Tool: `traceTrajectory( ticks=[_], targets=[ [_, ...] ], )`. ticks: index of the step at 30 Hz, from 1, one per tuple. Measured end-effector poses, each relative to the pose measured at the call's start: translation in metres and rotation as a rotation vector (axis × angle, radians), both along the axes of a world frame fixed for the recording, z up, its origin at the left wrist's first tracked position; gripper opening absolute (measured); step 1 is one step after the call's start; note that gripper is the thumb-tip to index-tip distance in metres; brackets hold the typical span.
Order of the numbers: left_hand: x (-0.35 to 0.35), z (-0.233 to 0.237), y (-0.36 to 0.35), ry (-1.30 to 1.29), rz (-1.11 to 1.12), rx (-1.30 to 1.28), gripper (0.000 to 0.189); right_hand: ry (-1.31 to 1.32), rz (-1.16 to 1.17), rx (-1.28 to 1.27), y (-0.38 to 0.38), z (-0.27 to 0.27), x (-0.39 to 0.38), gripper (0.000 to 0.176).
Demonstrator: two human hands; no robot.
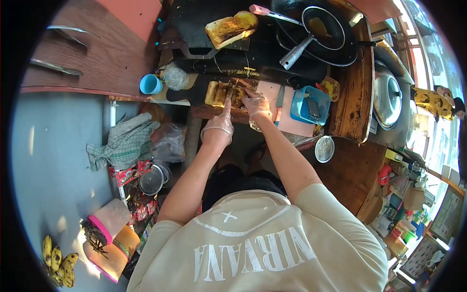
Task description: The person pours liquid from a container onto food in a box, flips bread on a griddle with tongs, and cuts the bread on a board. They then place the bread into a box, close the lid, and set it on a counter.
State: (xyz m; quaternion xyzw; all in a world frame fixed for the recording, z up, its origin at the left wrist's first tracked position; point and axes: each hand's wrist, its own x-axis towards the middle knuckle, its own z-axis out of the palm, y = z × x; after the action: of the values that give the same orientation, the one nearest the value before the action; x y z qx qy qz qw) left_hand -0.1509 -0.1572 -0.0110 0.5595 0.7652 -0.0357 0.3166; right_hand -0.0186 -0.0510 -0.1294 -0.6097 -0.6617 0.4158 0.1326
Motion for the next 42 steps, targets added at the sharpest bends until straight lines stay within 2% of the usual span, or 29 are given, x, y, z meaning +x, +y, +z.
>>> traceTrajectory(
  ticks=[4,6,7,9,14,20,23,26,28,32,34,37,39,41,42],
  targets=[
    [0.007,-0.018,-0.001,-0.025,0.015,-0.005,0.079,-0.023,-0.031,-0.039,0.0,0.0,-0.003,0.043],
    [0.013,-0.028,-0.007,-0.031,0.03,-0.018,0.081,0.001,-0.013,0.121,-0.006,0.002,-0.002,0.044],
    [0.016,-0.032,-0.008,-0.027,0.035,-0.039,0.082,-0.001,-0.01,0.116,-0.006,0.007,-0.004,0.044],
    [0.02,-0.041,-0.009,-0.023,0.038,-0.061,0.083,0.036,-0.086,-0.079,-0.006,0.019,-0.007,0.044],
    [0.027,-0.066,-0.016,-0.026,0.077,-0.068,0.088,0.011,-0.069,-0.028,-0.004,0.012,-0.006,0.042],
    [0.019,-0.049,-0.007,-0.024,0.037,-0.084,0.088,-0.026,-0.045,-0.018,-0.005,-0.001,-0.004,0.042],
    [0.017,-0.074,-0.008,-0.003,0.012,-0.025,0.087,-0.039,-0.02,0.025,-0.004,-0.003,-0.003,0.044],
    [0.022,-0.068,-0.009,0.014,0.019,0.027,0.086,-0.01,0.01,-0.035,0.0,0.007,-0.002,0.047],
    [0.024,-0.045,-0.014,0.012,0.053,-0.181,0.086,-0.029,0.001,-0.089,0.001,0.007,0.0,0.047],
    [0.027,-0.068,-0.014,0.011,0.066,-0.12,0.088,0.004,0.09,0.054,-0.001,-0.028,0.005,0.047],
    [0.028,-0.065,-0.021,0.008,0.082,-0.044,0.087,0.017,-0.041,-0.091,0.0,0.01,0.001,0.048],
    [0.027,-0.043,-0.059,0.021,0.055,-0.082,0.082,0.141,-0.121,-0.229,0.001,0.023,-0.001,0.055],
    [0.021,-0.009,-0.089,0.028,0.05,-0.072,0.078,0.161,-0.137,-0.177,-0.003,0.018,-0.004,0.057],
    [0.003,0.005,-0.094,0.03,0.024,-0.058,0.075,0.176,-0.174,-0.121,-0.005,0.017,-0.005,0.059],
    [-0.01,0.007,-0.095,0.02,0.155,-0.03,0.073,0.177,-0.157,-0.1,-0.011,0.019,-0.004,0.058]
  ],
)
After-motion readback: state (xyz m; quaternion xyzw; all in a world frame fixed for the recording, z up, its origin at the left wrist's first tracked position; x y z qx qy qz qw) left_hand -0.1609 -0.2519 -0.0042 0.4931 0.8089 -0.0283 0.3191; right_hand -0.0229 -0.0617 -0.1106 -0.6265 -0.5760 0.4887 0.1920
